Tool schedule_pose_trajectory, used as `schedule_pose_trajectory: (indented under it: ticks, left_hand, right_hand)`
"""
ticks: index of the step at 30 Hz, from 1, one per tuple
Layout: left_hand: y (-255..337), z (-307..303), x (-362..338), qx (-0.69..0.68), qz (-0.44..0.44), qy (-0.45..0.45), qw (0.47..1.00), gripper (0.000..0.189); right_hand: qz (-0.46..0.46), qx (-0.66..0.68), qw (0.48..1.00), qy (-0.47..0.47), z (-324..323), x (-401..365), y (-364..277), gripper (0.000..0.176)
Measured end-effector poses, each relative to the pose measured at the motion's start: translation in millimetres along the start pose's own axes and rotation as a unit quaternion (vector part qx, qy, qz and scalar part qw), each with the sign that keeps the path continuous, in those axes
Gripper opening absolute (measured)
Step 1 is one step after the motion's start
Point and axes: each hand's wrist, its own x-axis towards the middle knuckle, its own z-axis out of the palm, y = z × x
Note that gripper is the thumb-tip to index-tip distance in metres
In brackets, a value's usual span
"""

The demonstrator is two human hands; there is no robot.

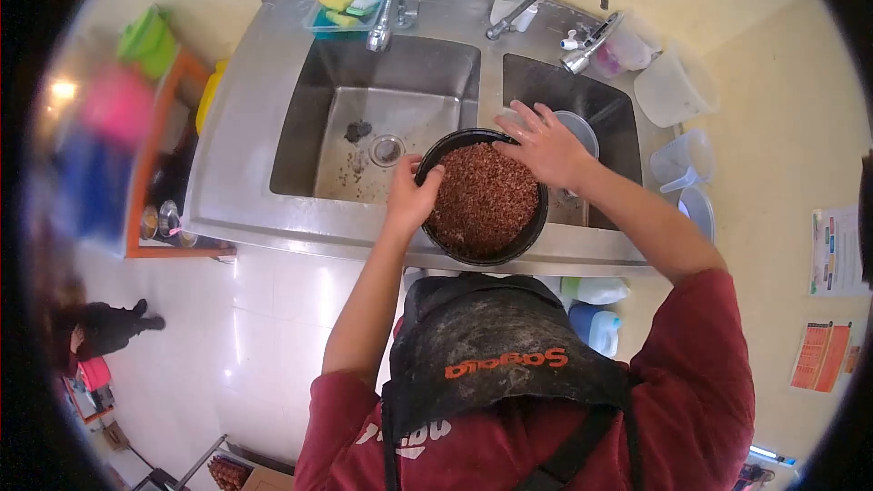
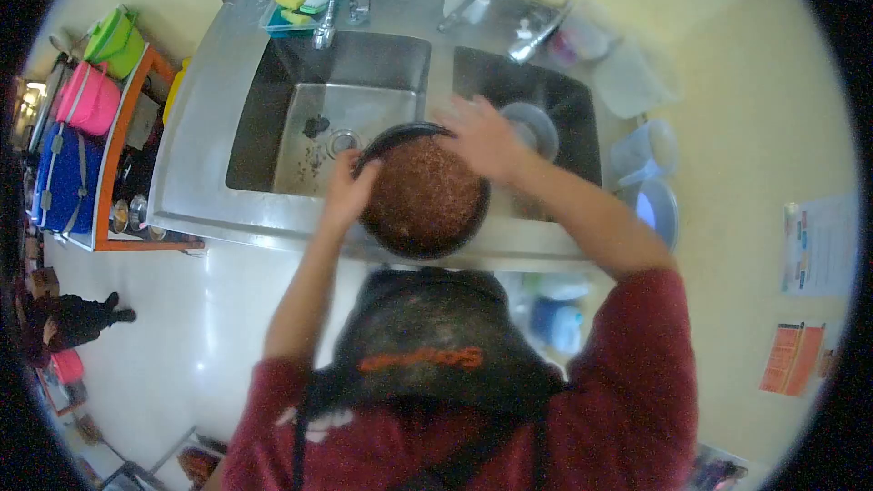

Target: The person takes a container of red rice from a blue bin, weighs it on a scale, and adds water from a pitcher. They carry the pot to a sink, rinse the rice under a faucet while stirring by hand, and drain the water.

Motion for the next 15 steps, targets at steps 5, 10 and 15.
schedule_pose_trajectory:
  ticks: [5,10,15]
  left_hand:
    - [-10,-1,1,0.045,0.048,-0.051,0.997,0.027]
    - [-21,12,-19,0.088,0.038,0.001,0.995,0.027]
    - [-39,35,-52,0.097,0.026,0.081,0.992,0.034]
  right_hand:
    - [0.002,0.0,0.983,-0.183,-7,4,12,0.056]
    - [0.133,0.1,0.921,-0.353,-21,-50,-44,0.056]
    - [0.249,0.228,0.909,-0.246,-67,-36,-65,0.046]
